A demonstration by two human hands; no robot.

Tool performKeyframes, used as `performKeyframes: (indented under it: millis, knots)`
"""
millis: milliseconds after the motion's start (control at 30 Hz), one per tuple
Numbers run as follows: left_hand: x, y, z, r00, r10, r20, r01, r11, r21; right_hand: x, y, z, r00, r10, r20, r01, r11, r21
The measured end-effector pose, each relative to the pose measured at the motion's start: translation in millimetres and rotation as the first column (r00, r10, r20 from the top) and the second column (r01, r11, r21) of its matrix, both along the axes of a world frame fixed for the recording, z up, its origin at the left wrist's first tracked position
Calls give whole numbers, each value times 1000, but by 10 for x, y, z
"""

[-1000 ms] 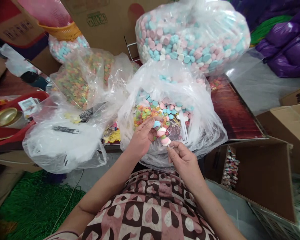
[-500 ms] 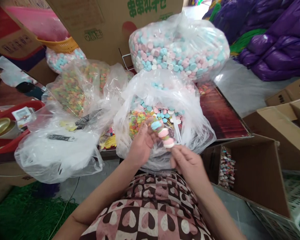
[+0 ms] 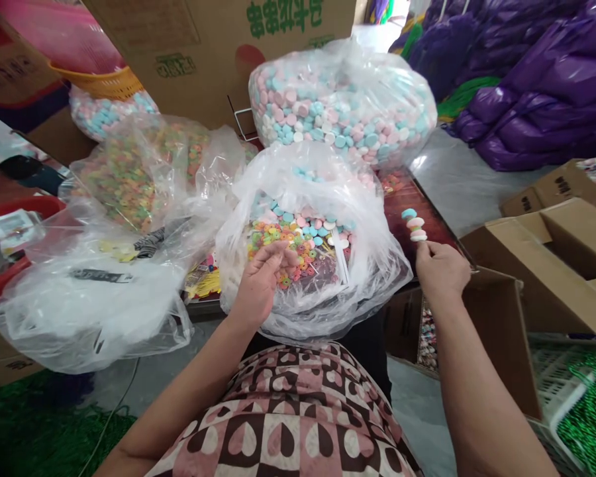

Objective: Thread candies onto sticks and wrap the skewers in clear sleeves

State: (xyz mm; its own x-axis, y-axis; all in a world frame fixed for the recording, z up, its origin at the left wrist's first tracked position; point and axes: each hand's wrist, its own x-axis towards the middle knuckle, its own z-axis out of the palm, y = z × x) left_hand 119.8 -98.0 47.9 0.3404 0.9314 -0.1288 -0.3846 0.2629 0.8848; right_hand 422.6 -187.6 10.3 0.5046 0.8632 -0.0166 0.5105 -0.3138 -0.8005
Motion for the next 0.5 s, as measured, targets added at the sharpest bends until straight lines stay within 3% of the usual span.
performKeyframes:
  millis: [100,167,267,333,400,433,500]
  knots:
    - [-16,20,-19,1000,7,-14,-7,1000,8,-31,81,58,916,-219,337,238,971,-13]
    - [-28,31,-36,999,0,-33,0,1000,19,-126,29,199,842,-264,471,271,961,54]
    - [-26,40,-70,998,3,-61,0,999,48,-439,-133,464,834,-387,392,291,914,282]
    - [-8,38,-90,998,3,-69,3,997,74,-736,-181,576,905,-391,168,303,870,390]
    - [9,30,-102,997,-19,-75,25,996,88,-1007,-115,578,981,-186,48,168,951,260]
    - [12,25,-106,996,-33,-80,41,995,92,-1104,-42,539,992,-75,103,61,989,131]
    - [2,17,-115,994,-58,-89,67,993,102,-1206,139,420,954,37,298,-14,997,-77]
